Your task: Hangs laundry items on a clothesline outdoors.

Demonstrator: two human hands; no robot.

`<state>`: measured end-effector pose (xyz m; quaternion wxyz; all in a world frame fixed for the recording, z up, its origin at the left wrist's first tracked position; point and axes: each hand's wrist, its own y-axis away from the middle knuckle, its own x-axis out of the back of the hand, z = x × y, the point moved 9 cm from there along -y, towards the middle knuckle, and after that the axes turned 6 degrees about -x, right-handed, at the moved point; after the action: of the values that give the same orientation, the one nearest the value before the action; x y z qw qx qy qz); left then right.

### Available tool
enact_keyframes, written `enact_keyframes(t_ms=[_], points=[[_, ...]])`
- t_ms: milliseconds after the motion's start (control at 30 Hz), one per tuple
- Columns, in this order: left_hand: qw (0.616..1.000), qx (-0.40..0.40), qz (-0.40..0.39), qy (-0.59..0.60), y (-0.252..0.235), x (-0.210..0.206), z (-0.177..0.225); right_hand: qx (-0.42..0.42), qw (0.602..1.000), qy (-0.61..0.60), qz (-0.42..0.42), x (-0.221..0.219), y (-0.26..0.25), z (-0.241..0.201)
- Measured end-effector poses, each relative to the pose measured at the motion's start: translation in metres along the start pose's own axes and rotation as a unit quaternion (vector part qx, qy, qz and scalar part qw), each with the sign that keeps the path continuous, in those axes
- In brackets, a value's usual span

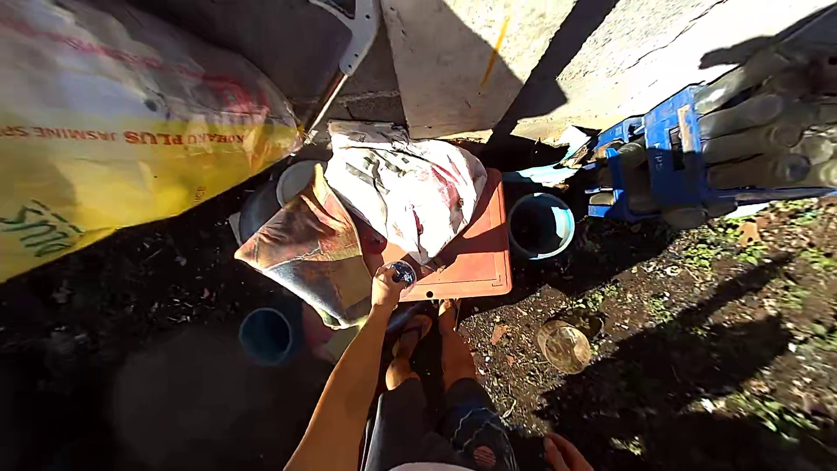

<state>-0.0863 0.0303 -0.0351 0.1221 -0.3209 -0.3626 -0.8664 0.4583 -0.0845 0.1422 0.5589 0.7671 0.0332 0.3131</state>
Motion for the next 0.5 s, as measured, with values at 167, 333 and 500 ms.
enact_keyframes(t_ms=[167, 333, 500], points=[[0.962, -0.015, 0.02, 0.273, 0.047, 0.04, 0.021, 0.089, 0.986, -0.124, -0.066, -0.078, -0.006, -0.079], [0.85, -0.228, -0.05, 0.473, 0.147, 0.073, 0.105, 0.043, 0.872, -0.345, -0.344, -0.207, 0.036, -0.188], [0.909, -0.382, -0.118, 0.116, 0.233, 0.077, 0.157, 0.051, 0.708, -0.517, -0.479, -0.257, 0.063, -0.237]])
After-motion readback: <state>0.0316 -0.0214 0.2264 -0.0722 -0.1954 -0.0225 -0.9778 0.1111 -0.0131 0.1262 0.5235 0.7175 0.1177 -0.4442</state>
